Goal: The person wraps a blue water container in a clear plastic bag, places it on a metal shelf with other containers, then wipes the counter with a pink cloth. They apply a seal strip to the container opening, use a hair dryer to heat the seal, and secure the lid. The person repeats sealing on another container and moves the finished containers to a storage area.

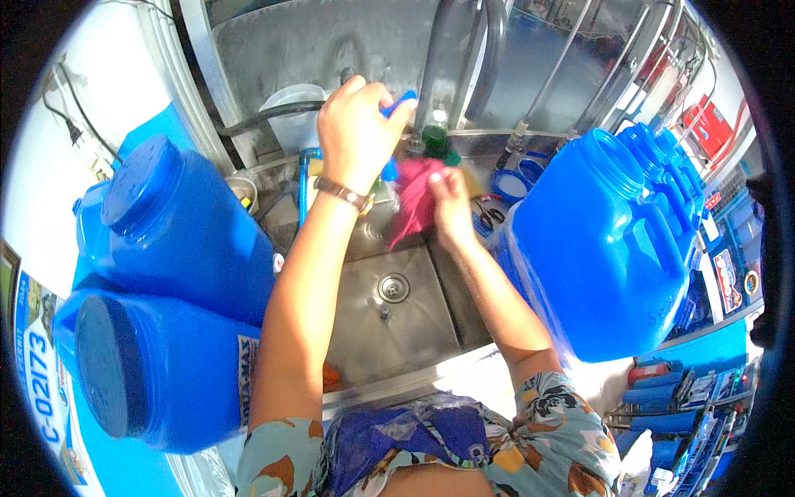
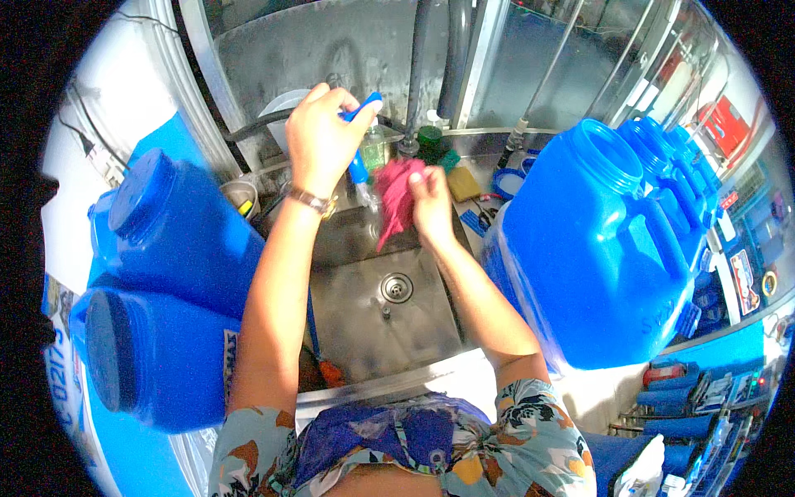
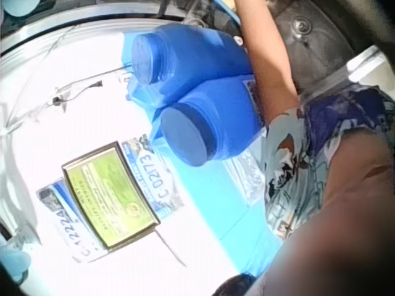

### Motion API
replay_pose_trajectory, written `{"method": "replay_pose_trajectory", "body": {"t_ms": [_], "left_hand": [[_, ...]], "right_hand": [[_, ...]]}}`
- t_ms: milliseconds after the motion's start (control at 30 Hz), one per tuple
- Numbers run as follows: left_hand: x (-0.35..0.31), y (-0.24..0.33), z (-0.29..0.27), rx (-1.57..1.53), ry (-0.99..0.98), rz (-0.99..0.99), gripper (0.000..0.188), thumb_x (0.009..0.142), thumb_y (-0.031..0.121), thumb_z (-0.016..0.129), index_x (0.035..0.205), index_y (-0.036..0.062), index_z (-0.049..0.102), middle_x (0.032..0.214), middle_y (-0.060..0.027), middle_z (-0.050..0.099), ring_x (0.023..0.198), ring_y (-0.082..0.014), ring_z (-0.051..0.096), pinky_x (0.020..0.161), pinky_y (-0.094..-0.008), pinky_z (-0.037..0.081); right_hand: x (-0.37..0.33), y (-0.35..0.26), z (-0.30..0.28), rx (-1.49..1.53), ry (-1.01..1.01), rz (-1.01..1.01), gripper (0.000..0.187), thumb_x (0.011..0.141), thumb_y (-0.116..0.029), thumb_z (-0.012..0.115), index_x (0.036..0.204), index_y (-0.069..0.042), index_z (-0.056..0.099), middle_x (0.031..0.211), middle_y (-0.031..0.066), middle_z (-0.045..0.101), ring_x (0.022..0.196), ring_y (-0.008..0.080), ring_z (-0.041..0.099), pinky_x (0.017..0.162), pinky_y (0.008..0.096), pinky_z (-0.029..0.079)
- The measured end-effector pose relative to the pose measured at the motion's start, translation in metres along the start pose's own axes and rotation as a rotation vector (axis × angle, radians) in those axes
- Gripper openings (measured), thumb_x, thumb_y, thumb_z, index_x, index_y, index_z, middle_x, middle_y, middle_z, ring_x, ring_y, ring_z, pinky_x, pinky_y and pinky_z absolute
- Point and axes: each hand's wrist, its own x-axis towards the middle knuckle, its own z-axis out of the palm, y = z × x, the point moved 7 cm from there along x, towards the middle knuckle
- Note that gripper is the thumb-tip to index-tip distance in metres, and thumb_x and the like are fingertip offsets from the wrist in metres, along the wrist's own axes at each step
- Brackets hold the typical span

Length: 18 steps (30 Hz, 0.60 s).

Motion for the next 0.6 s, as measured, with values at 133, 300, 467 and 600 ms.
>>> {"method": "replay_pose_trajectory", "body": {"t_ms": [133,300,467,600], "left_hand": [[-0.016,-0.015,-0.003,-0.077,0.043,-0.08,0.035,0.075,0.024,0.08,0.1,0.005,0.064,0.084,-0.0125,0.063,0.073,-0.0298,0.062,0.069,-0.0392,0.051],[-0.124,-0.037,-0.032,-0.42,0.001,-0.238,0.029,0.081,0.008,0.066,0.106,0.0013,0.053,0.086,-0.0086,0.052,0.075,-0.0227,0.052,0.068,-0.0333,0.046],[-0.24,-0.012,-0.007,-0.177,-0.169,-0.179,0.033,0.074,0.012,0.075,0.1,0.0024,0.057,0.087,-0.0145,0.062,0.081,-0.0335,0.065,0.068,-0.0387,0.051],[-0.238,-0.062,0.021,-0.344,-0.382,-0.503,0.026,0.074,0.005,0.073,0.098,0.0047,0.063,0.085,-0.0188,0.068,0.085,-0.0345,0.07,0.069,-0.0409,0.053]], "right_hand": [[-0.061,0.068,0.031,0.319,-0.086,0.632,0.007,0.1,-0.009,0.047,0.098,-0.007,0.053,0.088,0.0064,0.062,0.079,0.0176,0.061,0.078,0.0348,0.052],[-0.072,0.068,0.045,0.603,-0.258,0.663,0.022,0.103,-0.015,0.036,0.112,-0.002,0.051,0.099,0.0142,0.064,0.089,0.027,0.064,0.087,0.0442,0.053],[-0.068,0.059,0.034,0.686,-0.031,0.766,0.025,0.102,-0.015,0.039,0.117,0.0,0.053,0.104,0.0156,0.063,0.099,0.0292,0.064,0.088,0.046,0.054],[-0.065,0.054,0.02,0.334,-0.197,0.71,0.028,0.102,-0.02,0.046,0.117,0.001,0.055,0.096,0.0119,0.063,0.089,0.0239,0.065,0.078,0.038,0.056]]}}
